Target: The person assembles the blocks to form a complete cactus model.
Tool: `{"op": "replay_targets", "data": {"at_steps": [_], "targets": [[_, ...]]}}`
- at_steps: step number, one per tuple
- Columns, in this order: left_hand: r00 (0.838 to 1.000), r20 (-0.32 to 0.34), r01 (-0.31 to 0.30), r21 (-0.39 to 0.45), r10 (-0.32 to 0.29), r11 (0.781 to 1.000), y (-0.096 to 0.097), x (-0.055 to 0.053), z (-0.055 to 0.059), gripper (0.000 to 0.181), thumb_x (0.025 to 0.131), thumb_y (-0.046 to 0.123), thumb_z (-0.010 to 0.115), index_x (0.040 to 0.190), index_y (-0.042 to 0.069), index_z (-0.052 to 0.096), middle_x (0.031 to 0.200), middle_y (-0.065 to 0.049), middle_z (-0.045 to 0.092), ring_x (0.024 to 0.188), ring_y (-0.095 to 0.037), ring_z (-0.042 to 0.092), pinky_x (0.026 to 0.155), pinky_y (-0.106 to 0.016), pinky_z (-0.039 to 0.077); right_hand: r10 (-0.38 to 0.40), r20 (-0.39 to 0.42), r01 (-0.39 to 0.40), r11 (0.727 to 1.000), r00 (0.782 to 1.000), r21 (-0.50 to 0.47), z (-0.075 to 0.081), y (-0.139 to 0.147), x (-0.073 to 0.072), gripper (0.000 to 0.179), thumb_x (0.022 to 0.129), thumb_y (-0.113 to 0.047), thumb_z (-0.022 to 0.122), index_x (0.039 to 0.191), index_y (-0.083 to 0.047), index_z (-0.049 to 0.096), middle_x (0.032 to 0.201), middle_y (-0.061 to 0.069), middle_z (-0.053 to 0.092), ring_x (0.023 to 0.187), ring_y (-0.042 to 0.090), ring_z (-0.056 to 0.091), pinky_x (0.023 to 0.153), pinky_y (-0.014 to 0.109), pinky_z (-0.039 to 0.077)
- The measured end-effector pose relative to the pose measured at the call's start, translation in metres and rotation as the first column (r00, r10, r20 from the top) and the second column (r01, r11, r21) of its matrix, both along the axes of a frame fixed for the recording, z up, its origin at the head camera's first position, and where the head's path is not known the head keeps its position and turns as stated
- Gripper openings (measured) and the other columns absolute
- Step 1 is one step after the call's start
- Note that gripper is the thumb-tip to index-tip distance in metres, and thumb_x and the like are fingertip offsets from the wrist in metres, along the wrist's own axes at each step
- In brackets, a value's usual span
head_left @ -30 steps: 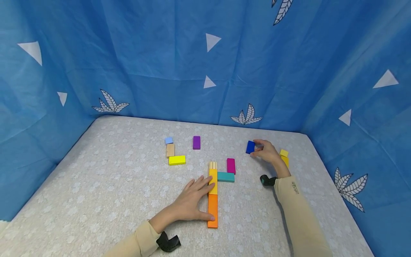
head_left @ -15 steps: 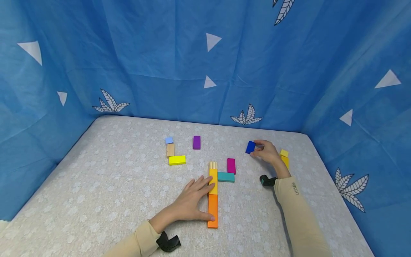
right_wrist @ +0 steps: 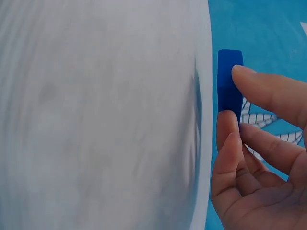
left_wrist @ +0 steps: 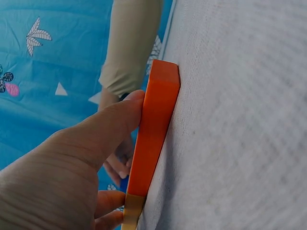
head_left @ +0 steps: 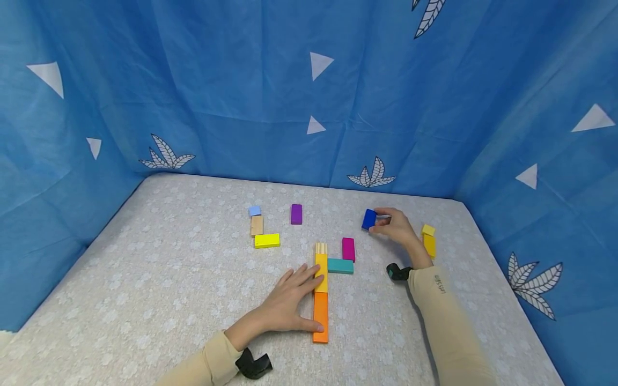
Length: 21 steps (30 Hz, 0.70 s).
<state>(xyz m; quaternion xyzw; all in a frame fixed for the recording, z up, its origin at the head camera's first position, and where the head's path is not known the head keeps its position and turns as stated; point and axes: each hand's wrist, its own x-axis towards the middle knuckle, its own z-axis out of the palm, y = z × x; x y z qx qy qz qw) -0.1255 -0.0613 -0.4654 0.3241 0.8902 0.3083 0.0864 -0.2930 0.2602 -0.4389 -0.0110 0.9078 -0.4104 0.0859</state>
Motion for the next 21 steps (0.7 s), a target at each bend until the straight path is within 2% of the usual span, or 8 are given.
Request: {"op": "replay_targets", "data": {"at_steps": [4, 12, 17, 21], "targets": [[1.0, 0.0, -0.003, -0.009, 0.003, 1.0, 0.0, 0.0, 0.0, 0.099, 0.072, 0.062, 0.076, 0.15, 0.012, 0.041, 0.163, -0.004, 0.022, 0.151, -0.033, 0.016, 0.121, -0.057, 0.011, 0.051, -0.02, -0.051, 0.999, 0.999, -0.018, 0.003, -0.01, 0.002, 0.063, 0.085, -0.016, 0.076, 0.141, -0.004, 0.05, 0.134, 0.019, 0.054, 0.105, 0.03, 0.057, 0.082, 0.03, 0.049], [1.0, 0.003, -0.003, 0.006, 0.003, 1.0, 0.0, 0.0, -0.001, 0.098, 0.072, 0.062, 0.076, 0.15, 0.012, 0.041, 0.163, -0.004, 0.023, 0.151, -0.033, 0.016, 0.12, -0.058, 0.011, 0.134, -0.042, -0.135, 0.99, 0.99, -0.041, 0.011, -0.029, 0.008, 0.061, 0.084, -0.012, 0.076, 0.139, -0.003, 0.053, 0.124, 0.02, 0.058, 0.098, 0.028, 0.059, 0.076, 0.028, 0.049], [1.0, -0.015, 0.007, 0.026, -0.007, 1.0, 0.0, 0.0, -0.003, 0.097, 0.073, 0.06, 0.077, 0.149, 0.01, 0.042, 0.162, -0.007, 0.025, 0.15, -0.036, 0.018, 0.119, -0.061, 0.012, 0.163, -0.038, -0.163, 0.986, 0.986, -0.011, 0.007, -0.036, 0.007, 0.062, 0.082, -0.014, 0.078, 0.138, -0.004, 0.053, 0.118, 0.018, 0.061, 0.098, 0.027, 0.059, 0.075, 0.028, 0.048], [1.0, -0.01, 0.004, 0.007, -0.004, 1.0, 0.0, 0.0, -0.004, 0.098, 0.073, 0.061, 0.076, 0.149, 0.011, 0.041, 0.163, -0.005, 0.023, 0.151, -0.035, 0.017, 0.12, -0.06, 0.012, 0.178, -0.023, -0.178, 0.984, 0.984, 0.007, 0.003, -0.039, 0.007, 0.061, 0.082, -0.015, 0.078, 0.138, -0.006, 0.054, 0.115, 0.017, 0.061, 0.097, 0.026, 0.059, 0.075, 0.028, 0.049]]}}
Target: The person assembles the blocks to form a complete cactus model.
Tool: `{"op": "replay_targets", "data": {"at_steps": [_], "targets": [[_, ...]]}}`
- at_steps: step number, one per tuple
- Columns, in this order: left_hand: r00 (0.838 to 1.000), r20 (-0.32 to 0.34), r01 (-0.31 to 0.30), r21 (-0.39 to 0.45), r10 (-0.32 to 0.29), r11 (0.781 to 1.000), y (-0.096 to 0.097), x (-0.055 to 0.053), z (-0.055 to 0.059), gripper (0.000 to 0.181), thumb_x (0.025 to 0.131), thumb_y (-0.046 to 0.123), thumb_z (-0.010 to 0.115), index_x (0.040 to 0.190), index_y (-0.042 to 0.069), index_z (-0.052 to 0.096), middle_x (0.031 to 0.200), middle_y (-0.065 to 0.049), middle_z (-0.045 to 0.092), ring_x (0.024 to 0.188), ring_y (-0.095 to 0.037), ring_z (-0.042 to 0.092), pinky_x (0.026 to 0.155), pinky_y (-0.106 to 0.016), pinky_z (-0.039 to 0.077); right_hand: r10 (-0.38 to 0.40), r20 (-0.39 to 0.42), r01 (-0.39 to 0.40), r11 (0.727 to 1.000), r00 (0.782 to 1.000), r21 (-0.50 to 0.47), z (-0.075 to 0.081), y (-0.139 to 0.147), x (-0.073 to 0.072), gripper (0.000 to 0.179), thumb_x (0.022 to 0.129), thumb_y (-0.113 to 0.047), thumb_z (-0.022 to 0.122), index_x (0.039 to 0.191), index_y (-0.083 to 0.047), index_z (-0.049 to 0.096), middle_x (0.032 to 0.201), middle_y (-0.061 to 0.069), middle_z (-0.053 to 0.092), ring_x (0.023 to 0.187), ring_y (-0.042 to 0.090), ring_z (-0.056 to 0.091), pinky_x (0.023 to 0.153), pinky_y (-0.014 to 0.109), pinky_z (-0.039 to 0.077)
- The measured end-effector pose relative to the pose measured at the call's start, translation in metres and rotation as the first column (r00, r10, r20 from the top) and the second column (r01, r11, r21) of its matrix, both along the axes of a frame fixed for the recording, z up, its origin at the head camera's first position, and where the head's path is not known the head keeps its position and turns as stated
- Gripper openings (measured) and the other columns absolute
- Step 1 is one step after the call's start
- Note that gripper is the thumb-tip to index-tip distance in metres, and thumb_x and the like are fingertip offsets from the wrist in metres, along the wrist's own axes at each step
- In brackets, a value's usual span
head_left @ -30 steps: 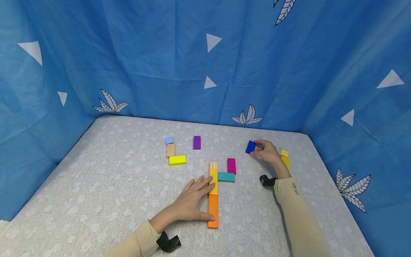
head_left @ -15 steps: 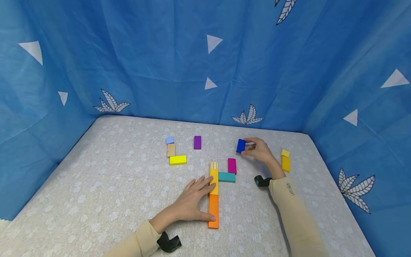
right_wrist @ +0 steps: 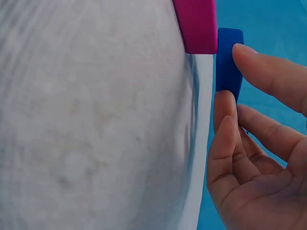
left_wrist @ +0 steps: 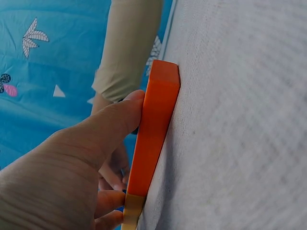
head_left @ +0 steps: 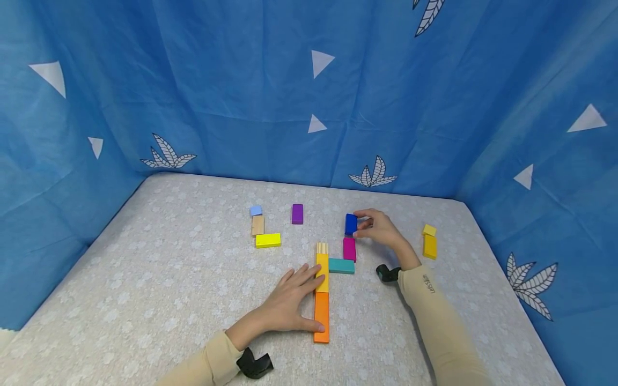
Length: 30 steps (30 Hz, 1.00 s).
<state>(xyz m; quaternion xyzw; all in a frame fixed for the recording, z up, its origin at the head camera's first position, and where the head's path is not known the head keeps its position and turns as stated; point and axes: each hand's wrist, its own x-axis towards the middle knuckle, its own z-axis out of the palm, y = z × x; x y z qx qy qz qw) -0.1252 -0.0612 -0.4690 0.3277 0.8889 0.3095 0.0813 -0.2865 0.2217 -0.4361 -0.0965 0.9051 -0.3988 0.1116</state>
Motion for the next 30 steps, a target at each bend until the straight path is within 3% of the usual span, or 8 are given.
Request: {"op": "replay_targets", "data": {"at_steps": [17, 30], "targets": [[1.0, -0.001, -0.007, -0.016, 0.007, 1.0, 0.0004, -0.0003, 0.0001, 0.098, 0.072, 0.062, 0.076, 0.149, 0.012, 0.041, 0.163, -0.003, 0.023, 0.151, -0.033, 0.017, 0.12, -0.058, 0.012, 0.036, 0.033, -0.036, 0.999, 0.999, 0.001, -0.0045, 0.0, -0.0022, 0.06, 0.082, -0.013, 0.078, 0.137, -0.004, 0.055, 0.12, 0.017, 0.06, 0.098, 0.025, 0.061, 0.086, 0.037, 0.054], [1.0, -0.003, -0.007, -0.004, 0.007, 1.0, 0.0005, -0.0009, -0.0004, 0.098, 0.072, 0.061, 0.076, 0.149, 0.011, 0.042, 0.163, -0.004, 0.023, 0.151, -0.034, 0.017, 0.12, -0.058, 0.012, 0.063, 0.055, -0.062, 0.998, 0.996, -0.031, -0.0028, -0.0001, -0.0025, 0.061, 0.082, -0.012, 0.078, 0.136, 0.0, 0.054, 0.118, 0.02, 0.06, 0.096, 0.026, 0.06, 0.079, 0.03, 0.05]]}}
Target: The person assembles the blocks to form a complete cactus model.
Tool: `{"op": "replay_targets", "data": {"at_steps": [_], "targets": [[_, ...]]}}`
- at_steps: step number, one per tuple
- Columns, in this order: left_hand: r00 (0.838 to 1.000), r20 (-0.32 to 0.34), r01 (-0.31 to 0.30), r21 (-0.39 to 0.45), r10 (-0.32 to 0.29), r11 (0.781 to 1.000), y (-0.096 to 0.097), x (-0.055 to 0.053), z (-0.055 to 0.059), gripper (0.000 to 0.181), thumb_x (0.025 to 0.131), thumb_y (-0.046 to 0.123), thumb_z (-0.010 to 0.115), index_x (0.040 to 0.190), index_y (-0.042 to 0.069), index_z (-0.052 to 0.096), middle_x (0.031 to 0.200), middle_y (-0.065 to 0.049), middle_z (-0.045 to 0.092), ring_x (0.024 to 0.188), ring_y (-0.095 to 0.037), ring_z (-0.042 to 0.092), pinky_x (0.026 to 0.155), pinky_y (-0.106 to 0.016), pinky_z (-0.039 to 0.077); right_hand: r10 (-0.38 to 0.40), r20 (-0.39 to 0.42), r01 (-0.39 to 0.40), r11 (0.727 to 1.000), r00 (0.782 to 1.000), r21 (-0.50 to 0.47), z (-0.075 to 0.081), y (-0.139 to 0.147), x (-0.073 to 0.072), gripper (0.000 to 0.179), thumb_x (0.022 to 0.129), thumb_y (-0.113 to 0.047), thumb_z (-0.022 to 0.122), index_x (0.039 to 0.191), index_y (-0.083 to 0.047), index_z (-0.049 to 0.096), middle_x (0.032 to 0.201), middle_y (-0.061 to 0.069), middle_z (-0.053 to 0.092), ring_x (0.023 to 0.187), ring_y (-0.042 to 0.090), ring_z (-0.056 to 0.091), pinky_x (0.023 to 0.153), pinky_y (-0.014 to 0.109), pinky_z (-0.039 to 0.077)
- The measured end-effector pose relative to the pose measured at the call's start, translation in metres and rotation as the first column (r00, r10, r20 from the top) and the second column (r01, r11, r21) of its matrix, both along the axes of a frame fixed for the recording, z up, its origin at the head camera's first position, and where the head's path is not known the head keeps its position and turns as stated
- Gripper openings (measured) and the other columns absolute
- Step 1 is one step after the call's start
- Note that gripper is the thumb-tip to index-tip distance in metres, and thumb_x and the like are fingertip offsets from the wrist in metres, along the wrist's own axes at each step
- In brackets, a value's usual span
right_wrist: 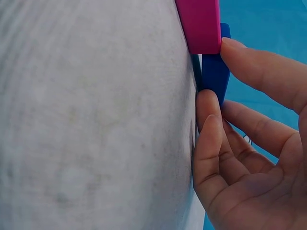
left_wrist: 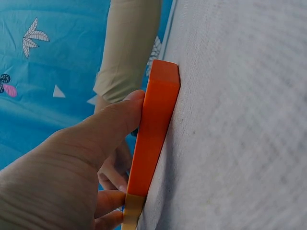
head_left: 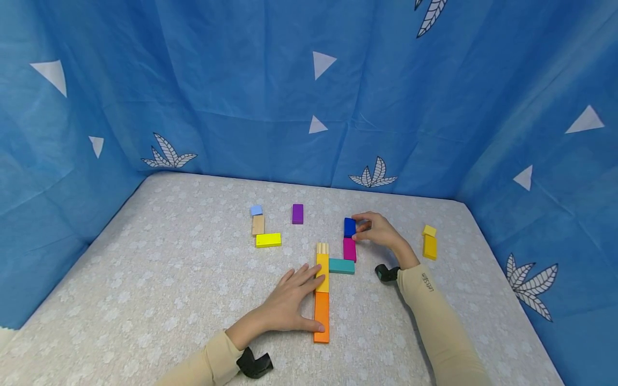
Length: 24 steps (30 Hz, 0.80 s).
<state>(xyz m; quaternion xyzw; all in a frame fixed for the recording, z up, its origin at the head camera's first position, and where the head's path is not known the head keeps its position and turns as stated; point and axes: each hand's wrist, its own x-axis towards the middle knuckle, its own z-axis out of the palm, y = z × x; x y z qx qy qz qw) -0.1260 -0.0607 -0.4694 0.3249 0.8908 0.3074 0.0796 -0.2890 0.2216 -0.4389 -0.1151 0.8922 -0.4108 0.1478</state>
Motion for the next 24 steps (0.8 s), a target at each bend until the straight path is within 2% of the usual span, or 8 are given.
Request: {"op": "replay_targets", "data": {"at_steps": [18, 24], "targets": [[1.0, 0.007, -0.001, -0.006, 0.001, 1.0, -0.0003, 0.0007, 0.0017, 0.099, 0.071, 0.061, 0.077, 0.149, 0.011, 0.042, 0.163, -0.004, 0.023, 0.151, -0.034, 0.017, 0.12, -0.058, 0.012, 0.013, 0.018, -0.013, 1.0, 1.0, -0.015, -0.0016, 0.0009, -0.0015, 0.061, 0.082, -0.011, 0.077, 0.137, 0.0, 0.053, 0.118, 0.02, 0.06, 0.097, 0.026, 0.059, 0.078, 0.027, 0.051], [1.0, 0.003, -0.005, -0.011, 0.005, 1.0, -0.0001, 0.0002, 0.0022, 0.099, 0.071, 0.061, 0.077, 0.149, 0.011, 0.042, 0.163, -0.004, 0.024, 0.151, -0.033, 0.018, 0.12, -0.057, 0.012, 0.02, 0.014, -0.02, 1.0, 1.0, -0.017, -0.0009, 0.0005, -0.0011, 0.062, 0.083, -0.011, 0.077, 0.138, 0.002, 0.052, 0.121, 0.022, 0.059, 0.099, 0.027, 0.06, 0.083, 0.032, 0.052]]}}
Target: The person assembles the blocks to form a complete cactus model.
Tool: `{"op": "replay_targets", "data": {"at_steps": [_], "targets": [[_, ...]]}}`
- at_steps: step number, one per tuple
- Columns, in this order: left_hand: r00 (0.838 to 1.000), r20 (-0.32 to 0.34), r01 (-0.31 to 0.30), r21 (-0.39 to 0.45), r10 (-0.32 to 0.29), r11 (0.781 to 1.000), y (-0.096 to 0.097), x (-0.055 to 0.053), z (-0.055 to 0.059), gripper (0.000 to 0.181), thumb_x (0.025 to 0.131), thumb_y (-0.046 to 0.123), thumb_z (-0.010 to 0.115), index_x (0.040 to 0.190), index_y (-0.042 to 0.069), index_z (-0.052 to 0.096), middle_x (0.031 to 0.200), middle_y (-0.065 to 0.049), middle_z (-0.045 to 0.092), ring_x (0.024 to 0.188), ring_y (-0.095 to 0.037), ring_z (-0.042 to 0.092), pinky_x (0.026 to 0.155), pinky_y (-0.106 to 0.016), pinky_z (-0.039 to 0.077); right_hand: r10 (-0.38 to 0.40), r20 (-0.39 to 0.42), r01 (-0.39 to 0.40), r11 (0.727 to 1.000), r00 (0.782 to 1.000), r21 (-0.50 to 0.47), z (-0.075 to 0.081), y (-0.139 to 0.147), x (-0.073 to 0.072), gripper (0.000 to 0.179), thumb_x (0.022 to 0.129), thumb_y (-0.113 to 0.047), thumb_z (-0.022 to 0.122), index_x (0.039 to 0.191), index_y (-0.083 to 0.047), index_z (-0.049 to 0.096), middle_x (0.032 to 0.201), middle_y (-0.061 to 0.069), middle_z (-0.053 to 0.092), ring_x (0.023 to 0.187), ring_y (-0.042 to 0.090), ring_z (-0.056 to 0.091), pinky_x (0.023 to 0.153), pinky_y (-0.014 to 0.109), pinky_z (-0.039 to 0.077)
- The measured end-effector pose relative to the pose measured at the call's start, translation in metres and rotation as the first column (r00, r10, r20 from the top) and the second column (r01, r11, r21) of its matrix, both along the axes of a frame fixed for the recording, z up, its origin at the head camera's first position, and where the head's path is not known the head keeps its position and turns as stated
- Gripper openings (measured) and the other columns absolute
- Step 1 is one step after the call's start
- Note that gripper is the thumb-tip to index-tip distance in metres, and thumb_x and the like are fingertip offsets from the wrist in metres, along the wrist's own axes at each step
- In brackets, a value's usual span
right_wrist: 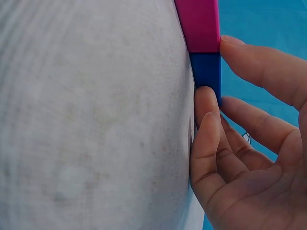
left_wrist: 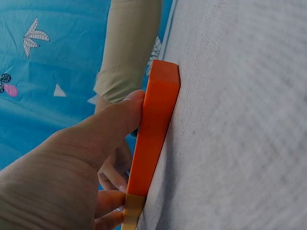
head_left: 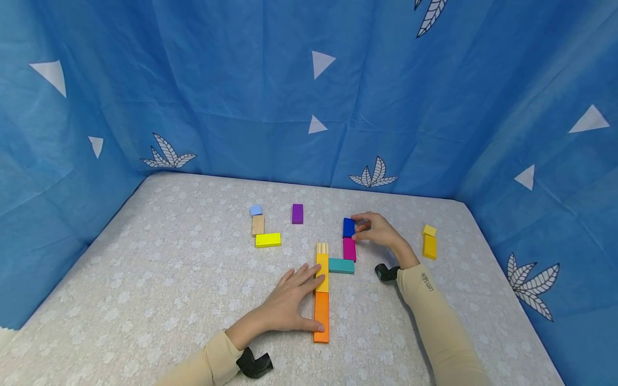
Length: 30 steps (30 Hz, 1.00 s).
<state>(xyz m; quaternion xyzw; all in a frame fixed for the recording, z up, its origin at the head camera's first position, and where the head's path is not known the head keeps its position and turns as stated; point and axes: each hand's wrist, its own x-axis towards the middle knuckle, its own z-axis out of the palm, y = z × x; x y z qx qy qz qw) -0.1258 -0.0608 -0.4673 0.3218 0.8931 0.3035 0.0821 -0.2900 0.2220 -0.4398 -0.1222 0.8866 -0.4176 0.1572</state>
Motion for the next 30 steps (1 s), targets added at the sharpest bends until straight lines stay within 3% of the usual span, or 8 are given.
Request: {"op": "replay_targets", "data": {"at_steps": [5, 12, 20, 30], "targets": [[1.0, -0.002, 0.001, -0.002, -0.001, 1.0, -0.0003, 0.0001, -0.0001, 0.099, 0.071, 0.061, 0.077, 0.149, 0.011, 0.042, 0.163, -0.004, 0.024, 0.151, -0.033, 0.018, 0.12, -0.058, 0.013, 0.006, 0.0, -0.006, 1.0, 1.0, -0.01, -0.0002, 0.0, 0.0001, 0.062, 0.083, -0.013, 0.077, 0.138, 0.001, 0.052, 0.122, 0.022, 0.06, 0.101, 0.029, 0.06, 0.088, 0.037, 0.052], [1.0, -0.003, -0.001, -0.003, 0.001, 1.0, -0.0002, -0.0001, 0.0004, 0.099, 0.071, 0.062, 0.077, 0.149, 0.012, 0.042, 0.163, -0.004, 0.024, 0.151, -0.033, 0.018, 0.12, -0.057, 0.013, 0.017, -0.025, -0.017, 1.0, 1.0, 0.004, -0.0023, 0.0013, -0.0011, 0.06, 0.081, -0.016, 0.077, 0.135, -0.001, 0.055, 0.115, 0.016, 0.062, 0.095, 0.023, 0.06, 0.082, 0.031, 0.053], [1.0, 0.005, -0.001, 0.002, 0.001, 1.0, -0.0001, 0.0003, 0.0017, 0.099, 0.071, 0.061, 0.077, 0.149, 0.011, 0.042, 0.163, -0.004, 0.024, 0.151, -0.033, 0.018, 0.12, -0.058, 0.012, -0.011, 0.019, 0.011, 1.0, 1.0, 0.021, -0.0009, -0.002, -0.0014, 0.06, 0.083, -0.012, 0.076, 0.138, -0.003, 0.054, 0.124, 0.019, 0.059, 0.103, 0.028, 0.059, 0.094, 0.042, 0.053], [1.0, -0.003, 0.002, 0.005, -0.002, 1.0, -0.0002, 0.0005, 0.0004, 0.099, 0.071, 0.062, 0.077, 0.149, 0.012, 0.042, 0.163, -0.004, 0.024, 0.151, -0.033, 0.018, 0.12, -0.058, 0.012, -0.002, 0.006, 0.002, 1.0, 1.0, 0.029, -0.0014, -0.0018, -0.0005, 0.059, 0.084, -0.011, 0.076, 0.139, -0.005, 0.054, 0.124, 0.017, 0.059, 0.103, 0.028, 0.059, 0.093, 0.041, 0.054]]}}
